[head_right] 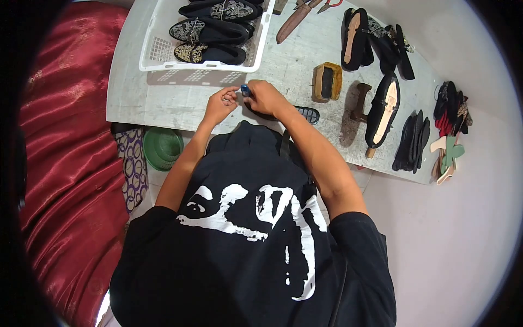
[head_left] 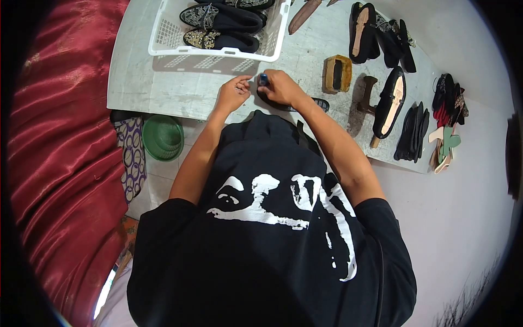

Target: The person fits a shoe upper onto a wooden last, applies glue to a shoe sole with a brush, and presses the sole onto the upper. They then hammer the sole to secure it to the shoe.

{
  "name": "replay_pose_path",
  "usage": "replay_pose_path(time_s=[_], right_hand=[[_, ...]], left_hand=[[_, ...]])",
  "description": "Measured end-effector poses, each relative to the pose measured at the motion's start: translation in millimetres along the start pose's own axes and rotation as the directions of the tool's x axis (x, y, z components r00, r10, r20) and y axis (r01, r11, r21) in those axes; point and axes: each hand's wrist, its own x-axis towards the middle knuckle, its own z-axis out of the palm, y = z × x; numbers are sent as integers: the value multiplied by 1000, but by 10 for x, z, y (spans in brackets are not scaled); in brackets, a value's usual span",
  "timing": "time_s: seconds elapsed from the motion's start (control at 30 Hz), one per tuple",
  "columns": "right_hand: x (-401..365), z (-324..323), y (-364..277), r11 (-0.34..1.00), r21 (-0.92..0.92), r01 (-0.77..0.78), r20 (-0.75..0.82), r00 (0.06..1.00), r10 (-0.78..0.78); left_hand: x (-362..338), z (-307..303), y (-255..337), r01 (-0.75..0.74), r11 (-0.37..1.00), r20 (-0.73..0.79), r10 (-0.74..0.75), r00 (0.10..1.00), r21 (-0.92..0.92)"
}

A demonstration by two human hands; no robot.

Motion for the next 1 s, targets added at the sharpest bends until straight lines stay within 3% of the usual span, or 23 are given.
replay_pose_path(time_s=[0.07,0.17,0.3,0.37,0.5,0.6,0.63,0.73,0.77,0.87,0.9,0.93,1.0], right_hand=[[44,23,-48,997,44,63,-150,987,-56],[51,-83,-161,990,77,-116,155,983,103],[27,38,-79,997,70,-26,-159,987,37],[0,-7,-167,987,131,-93,-117,987,108],[-53,27,-91,990,134,-50,-132,989,68],[-120,98,-77,979,171,-108,-387,906,168],[-142,124,-81,961,250,-120,-406,888,216],[-292,68,-148,974,208,-94,-245,959,144],[-354,74,-178,975,201,-95,-270,951,148],[-521,4,-196,913,252,-322,-393,828,401],[-597,26,-37,919,224,-323,-491,778,393],[-657,-72,-104,866,247,-434,-514,699,497],[-725,-43,17,892,264,-367,-650,616,445]], left_hand=[[-1,-10,13,43,999,5,-43,999,-31],[59,-43,-136,-4,979,15,7,1000,-206],[114,-77,-175,7,972,39,2,999,-235],[100,-80,-184,11,963,27,-4,1000,-268],[63,-20,-44,38,989,4,-38,999,-144],[23,-24,5,2,1000,8,-2,1000,-3],[8,-14,22,-26,999,4,26,1000,21],[-34,3,115,-116,978,16,115,993,171],[-39,17,155,-148,961,30,145,989,232],[-63,23,166,-187,938,62,176,982,293],[-75,19,155,-190,934,69,178,982,301],[-83,18,144,-194,931,74,180,981,310],[-83,24,162,-183,925,80,166,983,332]])
